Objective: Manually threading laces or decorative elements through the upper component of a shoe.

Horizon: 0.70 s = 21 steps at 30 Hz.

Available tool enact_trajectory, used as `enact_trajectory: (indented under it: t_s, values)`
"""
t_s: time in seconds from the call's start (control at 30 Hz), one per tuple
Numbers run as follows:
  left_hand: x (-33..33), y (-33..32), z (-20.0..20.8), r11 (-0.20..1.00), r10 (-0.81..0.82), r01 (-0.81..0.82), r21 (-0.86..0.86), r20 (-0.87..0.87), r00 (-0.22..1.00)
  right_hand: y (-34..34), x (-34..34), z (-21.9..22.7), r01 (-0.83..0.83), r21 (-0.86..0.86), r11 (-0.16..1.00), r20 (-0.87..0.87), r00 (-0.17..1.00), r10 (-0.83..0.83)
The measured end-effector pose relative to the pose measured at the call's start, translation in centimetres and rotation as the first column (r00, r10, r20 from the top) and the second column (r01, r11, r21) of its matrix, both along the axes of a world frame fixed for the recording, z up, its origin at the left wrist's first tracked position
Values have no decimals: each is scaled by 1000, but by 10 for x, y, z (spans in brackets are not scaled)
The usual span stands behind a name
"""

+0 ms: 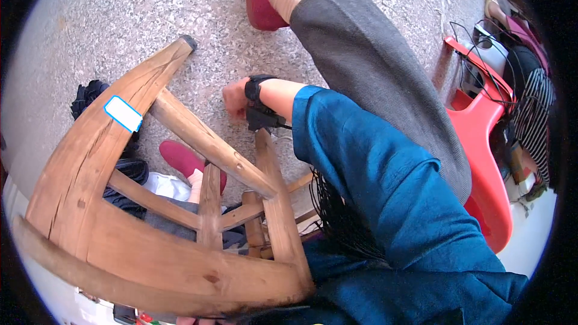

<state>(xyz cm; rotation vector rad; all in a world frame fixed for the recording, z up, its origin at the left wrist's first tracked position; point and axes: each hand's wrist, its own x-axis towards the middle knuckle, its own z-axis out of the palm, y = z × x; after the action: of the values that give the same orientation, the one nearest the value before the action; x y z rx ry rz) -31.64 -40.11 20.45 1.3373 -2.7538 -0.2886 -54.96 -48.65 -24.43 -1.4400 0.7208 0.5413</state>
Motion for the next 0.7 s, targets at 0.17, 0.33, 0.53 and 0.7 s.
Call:
enact_trajectory:
  t_s: [0.17, 0.33, 0.53, 0.7]
  values:
    - [-24, 10, -11, 981, 193, -195, -5, -104, 976, -5, -37, 33, 687, -195, 700, -195, 672, -714]
    - [-37, 13, -19, 933, 359, -355, 60, -244, 901, -43, -72, 84, 594, -400, 698, -290, 641, -711]
    - [-50, 5, -14, 935, 354, -344, 90, -324, 877, -76, -147, 178, 383, -856, 346, 23, 699, -715]
    - [-50, 5, -15, 944, 324, -314, 100, -452, 831, -50, -178, 248, 518, -795, 317, 114, 640, -760]
